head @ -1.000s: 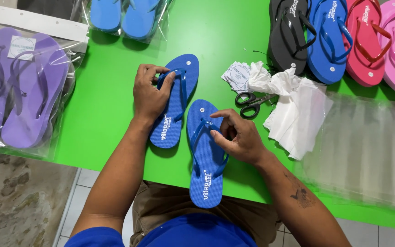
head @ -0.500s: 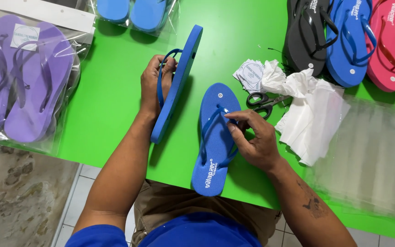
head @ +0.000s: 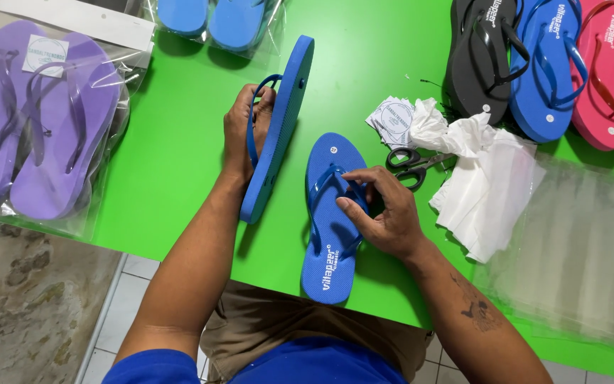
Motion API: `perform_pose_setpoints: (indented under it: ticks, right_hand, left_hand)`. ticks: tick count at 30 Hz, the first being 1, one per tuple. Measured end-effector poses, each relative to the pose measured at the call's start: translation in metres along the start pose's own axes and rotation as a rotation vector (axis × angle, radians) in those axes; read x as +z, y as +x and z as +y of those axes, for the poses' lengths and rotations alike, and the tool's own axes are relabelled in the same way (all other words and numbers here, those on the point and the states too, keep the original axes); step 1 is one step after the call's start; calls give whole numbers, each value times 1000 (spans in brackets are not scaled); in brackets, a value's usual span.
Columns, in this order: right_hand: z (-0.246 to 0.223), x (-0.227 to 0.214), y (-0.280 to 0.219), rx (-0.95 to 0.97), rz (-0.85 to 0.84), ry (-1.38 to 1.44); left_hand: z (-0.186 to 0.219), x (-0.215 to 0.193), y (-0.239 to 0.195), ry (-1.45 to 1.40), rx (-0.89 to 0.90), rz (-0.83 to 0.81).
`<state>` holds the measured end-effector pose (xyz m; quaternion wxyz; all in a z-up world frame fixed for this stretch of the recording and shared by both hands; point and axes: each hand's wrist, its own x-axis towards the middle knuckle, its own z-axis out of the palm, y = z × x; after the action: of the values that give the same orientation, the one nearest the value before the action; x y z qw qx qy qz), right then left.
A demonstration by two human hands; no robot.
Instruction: The person picks up a pair of blue flip-flops, aligns them together, and slides them into a clear plastic bag along with a product label and a white paper insert. The person then pulls a adhesive strip and seals the top of the plastic bag, placing the finished package to the side.
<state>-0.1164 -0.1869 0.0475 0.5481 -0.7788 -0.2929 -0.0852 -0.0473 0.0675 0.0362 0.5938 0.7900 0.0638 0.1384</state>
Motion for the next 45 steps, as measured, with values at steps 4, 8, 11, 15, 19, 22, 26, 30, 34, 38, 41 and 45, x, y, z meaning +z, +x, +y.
perform_pose_setpoints:
  ticks: [4, 8, 11, 15, 19, 22, 26, 30, 34, 38, 41, 45]
  right_hand:
    - [0, 0, 1, 4, 1, 3]
    - [-2, 1, 4, 0, 8, 10]
    - [-2, 0, 6, -1, 8, 15]
    - [-1, 1, 8, 4, 12, 14]
    - [-2, 0, 11, -3, 24, 11]
    - [-1, 0, 11, 7, 30, 18]
    - [5, -1, 9, 7, 72, 26]
    - [6, -3, 6, -55, 178, -15]
    - [1, -5, 9, -64, 231, -61]
    - [3, -5, 8, -78, 263, -92]
    - [0, -5, 11, -81, 282, -94]
    - [-3, -5, 10, -103, 327, -130]
  left_hand:
    - [2, 1, 0, 27, 6, -8]
    - [-3, 2, 5, 45, 28, 0]
    - [9, 4, 5, 52, 63, 6]
    - [9, 4, 5, 56, 89, 13]
    - [13, 7, 5, 33, 81, 28]
    - [21, 8, 2, 37, 38, 35]
    - [12, 5, 2, 44, 17, 46]
    - [-1, 4, 2, 5, 45, 85]
    - [-2, 5, -3, -33, 61, 86]
    - [-19, 3, -10, -78, 74, 115]
    - [-18, -3, -14, 34, 159, 111]
    - [-1, -14, -32, 251, 270, 71]
